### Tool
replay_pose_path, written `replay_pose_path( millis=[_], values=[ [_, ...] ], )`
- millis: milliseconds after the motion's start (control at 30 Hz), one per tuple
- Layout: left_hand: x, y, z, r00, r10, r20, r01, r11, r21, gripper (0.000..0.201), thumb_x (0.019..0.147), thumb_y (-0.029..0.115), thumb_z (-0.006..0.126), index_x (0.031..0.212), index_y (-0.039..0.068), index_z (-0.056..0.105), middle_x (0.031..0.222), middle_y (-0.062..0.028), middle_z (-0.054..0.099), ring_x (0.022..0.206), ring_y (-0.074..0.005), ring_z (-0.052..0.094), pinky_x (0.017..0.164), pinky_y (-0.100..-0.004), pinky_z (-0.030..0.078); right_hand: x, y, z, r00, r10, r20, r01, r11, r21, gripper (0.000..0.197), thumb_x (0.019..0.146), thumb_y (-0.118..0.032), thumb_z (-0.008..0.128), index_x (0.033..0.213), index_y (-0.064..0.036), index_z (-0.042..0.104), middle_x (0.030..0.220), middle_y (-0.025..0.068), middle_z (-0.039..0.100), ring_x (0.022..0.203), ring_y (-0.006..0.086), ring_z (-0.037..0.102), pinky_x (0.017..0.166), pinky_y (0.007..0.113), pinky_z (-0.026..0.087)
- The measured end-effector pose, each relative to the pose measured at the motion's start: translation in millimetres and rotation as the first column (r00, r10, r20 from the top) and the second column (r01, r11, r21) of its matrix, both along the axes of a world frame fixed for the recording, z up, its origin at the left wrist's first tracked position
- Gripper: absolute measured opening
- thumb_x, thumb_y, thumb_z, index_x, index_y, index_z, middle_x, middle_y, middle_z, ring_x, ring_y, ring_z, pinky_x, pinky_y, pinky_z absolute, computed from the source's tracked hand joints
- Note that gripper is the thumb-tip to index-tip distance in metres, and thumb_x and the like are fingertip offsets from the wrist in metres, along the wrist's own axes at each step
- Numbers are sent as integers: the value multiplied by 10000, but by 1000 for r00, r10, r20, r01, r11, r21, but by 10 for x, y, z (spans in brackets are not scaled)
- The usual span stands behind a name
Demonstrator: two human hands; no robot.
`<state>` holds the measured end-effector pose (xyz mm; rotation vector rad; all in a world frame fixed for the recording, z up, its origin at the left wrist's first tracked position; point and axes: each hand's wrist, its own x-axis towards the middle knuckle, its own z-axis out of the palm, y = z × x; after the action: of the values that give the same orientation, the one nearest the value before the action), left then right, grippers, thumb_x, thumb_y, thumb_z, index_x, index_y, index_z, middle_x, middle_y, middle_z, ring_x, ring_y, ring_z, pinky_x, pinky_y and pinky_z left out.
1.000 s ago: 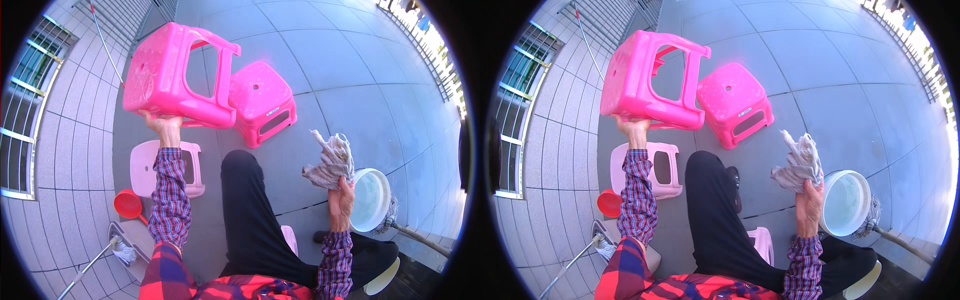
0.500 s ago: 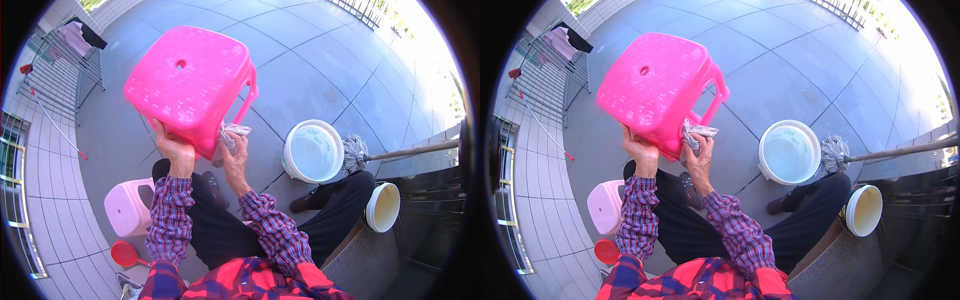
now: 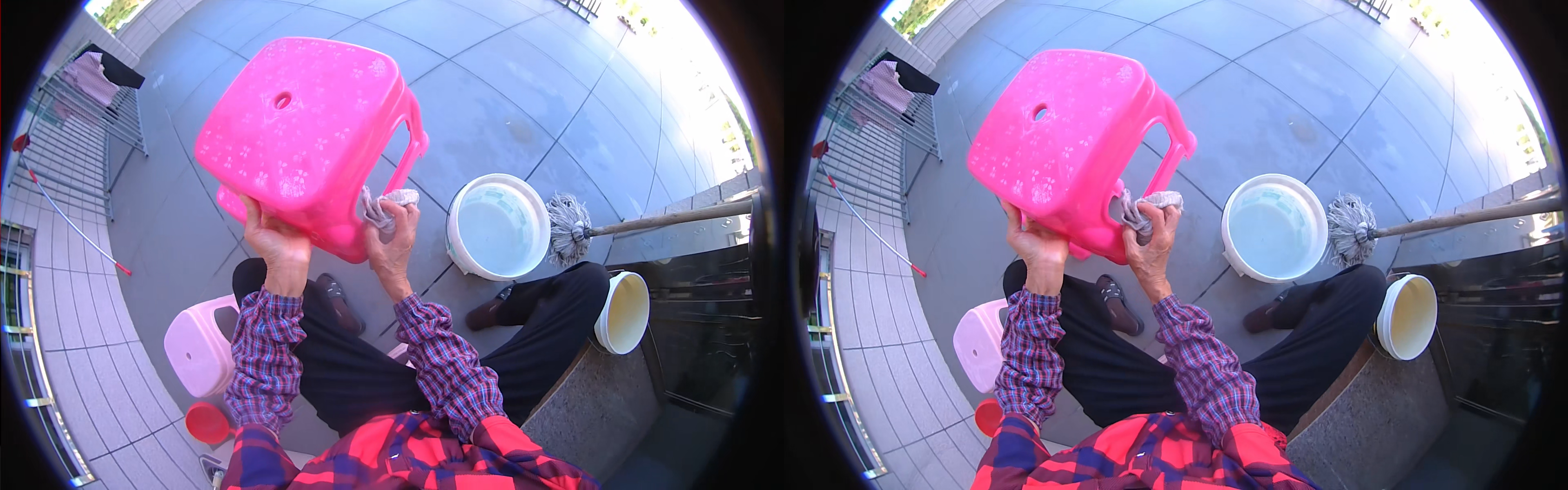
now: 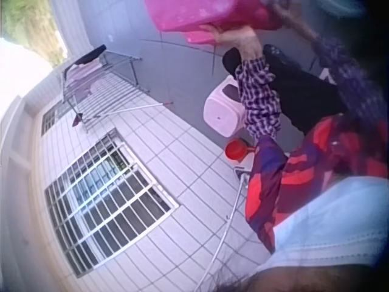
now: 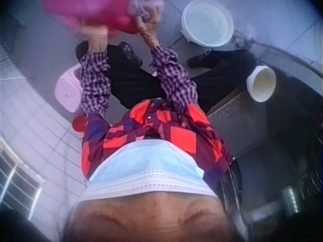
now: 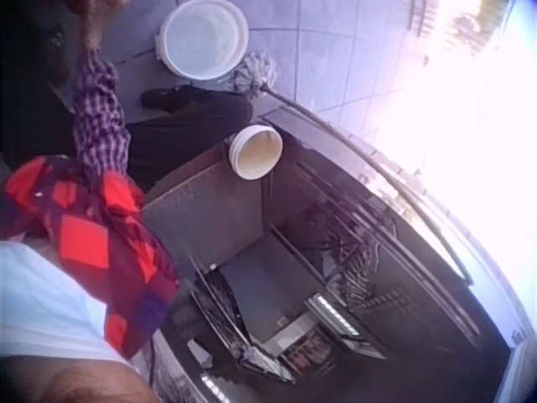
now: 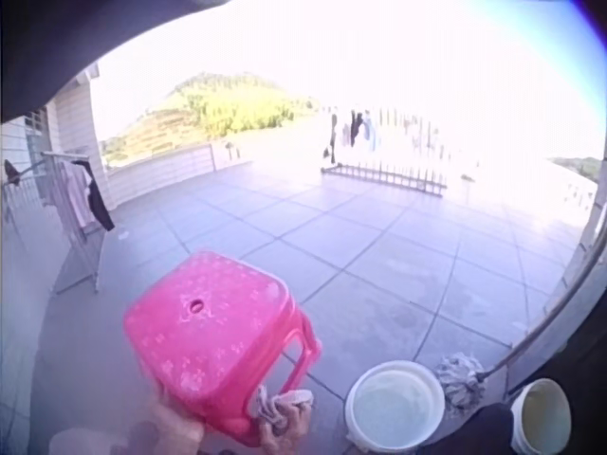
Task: The person wipes pink plastic stools with a cloth, rinsing the cloth in a bucket of water between cleaning different areas of the stools.
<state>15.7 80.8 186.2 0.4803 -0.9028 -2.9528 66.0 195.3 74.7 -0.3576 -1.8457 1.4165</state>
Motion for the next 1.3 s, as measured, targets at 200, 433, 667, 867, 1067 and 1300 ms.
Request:
replay_pose_path(
  millis=[200, 433, 667, 867, 1067, 1300],
  values=[
    [-24, -12, -95, 999, -39, -5, 39, 999, 25, 478, 864, 494, 517, 1166, 125, 549, 1140, 5, 572, 1116, -185, 482, 976, -404, 342, -364, 301, -20, 986, -156, -64, 147, 981, -125, 252, 722, -49, 616, 965, -42, 550, 918, 136, 504, 891, 287, 507, 782, 385, 419],
    [-11, 38, 1, 997, -60, -49, 62, 997, 51, 461, 864, 450, 547, 1164, 99, 542, 1138, -16, 570, 1114, -195, 482, 973, -394, 343, -723, 804, 101, 985, -114, 127, 149, 937, -315, 216, 805, -188, 604, 966, -49, 564, 895, 141, 518, 821, 252, 536, 728, 378, 429],
    [-174, 79, 16, 983, 135, -128, -145, 987, -70, 460, 879, 414, 529, 1191, 75, 511, 1174, -40, 555, 1114, -216, 485, 998, -416, 328, 64, -362, -34, 996, 2, 88, 4, 998, -61, 209, 820, -96, 589, 999, -16, 518, 905, 158, 488, 845, 294, 512, 739, 384, 409],
    [-151, 75, 44, 985, 158, -66, -162, 985, -53, 438, 885, 383, 541, 1192, 74, 496, 1171, -50, 550, 1118, -215, 484, 979, -412, 354, 225, -321, 71, 982, 106, 155, -102, 994, -33, 219, 866, -107, 537, 1041, 13, 480, 959, 161, 489, 881, 282, 516, 772, 361, 407],
    [-81, 162, 48, 992, 109, -58, -116, 986, -119, 462, 888, 405, 534, 1200, 68, 484, 1193, -53, 539, 1129, -215, 478, 985, -406, 346, 15, -243, 616, 998, 58, -16, -56, 994, 93, 264, 833, -81, 569, 1066, 22, 496, 941, 171, 490, 861, 302, 500, 756, 378, 402],
    [-42, 175, 79, 995, 64, -78, -65, 998, -12, 436, 917, 379, 491, 1197, 46, 474, 1178, -74, 550, 1109, -214, 498, 981, -390, 357, 100, -160, 788, 959, 17, -284, 66, 958, 280, 319, 730, -25, 674, 1034, -13, 578, 947, 154, 506, 865, 295, 523, 750, 371, 422]
  ],
)
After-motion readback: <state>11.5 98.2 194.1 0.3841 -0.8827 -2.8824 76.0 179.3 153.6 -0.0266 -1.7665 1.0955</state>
